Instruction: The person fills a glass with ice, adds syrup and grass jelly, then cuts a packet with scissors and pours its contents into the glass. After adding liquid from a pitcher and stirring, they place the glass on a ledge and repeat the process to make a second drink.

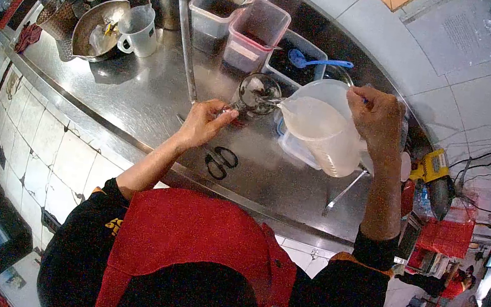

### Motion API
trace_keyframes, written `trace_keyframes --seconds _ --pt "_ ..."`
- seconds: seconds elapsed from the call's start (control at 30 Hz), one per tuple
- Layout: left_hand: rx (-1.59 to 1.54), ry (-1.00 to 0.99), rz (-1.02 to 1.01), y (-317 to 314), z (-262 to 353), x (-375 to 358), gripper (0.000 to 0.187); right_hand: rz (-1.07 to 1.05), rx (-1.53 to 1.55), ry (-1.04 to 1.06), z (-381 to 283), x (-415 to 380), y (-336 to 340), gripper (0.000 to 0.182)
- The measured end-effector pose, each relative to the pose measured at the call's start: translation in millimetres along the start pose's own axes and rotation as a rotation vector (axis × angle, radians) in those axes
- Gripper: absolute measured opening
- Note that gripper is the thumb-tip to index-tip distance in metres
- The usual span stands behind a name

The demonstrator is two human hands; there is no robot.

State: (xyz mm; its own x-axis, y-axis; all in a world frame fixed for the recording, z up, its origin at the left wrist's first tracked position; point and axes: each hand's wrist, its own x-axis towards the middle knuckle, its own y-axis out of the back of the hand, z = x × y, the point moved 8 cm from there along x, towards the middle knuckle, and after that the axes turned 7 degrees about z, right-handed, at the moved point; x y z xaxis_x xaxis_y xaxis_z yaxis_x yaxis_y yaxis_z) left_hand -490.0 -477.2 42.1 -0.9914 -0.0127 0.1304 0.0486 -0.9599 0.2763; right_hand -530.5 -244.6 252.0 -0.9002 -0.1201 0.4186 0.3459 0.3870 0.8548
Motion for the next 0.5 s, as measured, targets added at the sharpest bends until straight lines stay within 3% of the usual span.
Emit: trace_keyframes --seconds 0.23,0.5 --pt "-0.05 0.023 -0.011 0.6 4.3 -1.3 0.028 -0.029 -0.055 -0.058 2.9 1.3 2.1 0.021" --pt "-0.027 0.006 0.0 -0.1 2.0 -1.1 0.027 0.005 -0.121 0.014 -0.4 4.7 6.2 0.019"
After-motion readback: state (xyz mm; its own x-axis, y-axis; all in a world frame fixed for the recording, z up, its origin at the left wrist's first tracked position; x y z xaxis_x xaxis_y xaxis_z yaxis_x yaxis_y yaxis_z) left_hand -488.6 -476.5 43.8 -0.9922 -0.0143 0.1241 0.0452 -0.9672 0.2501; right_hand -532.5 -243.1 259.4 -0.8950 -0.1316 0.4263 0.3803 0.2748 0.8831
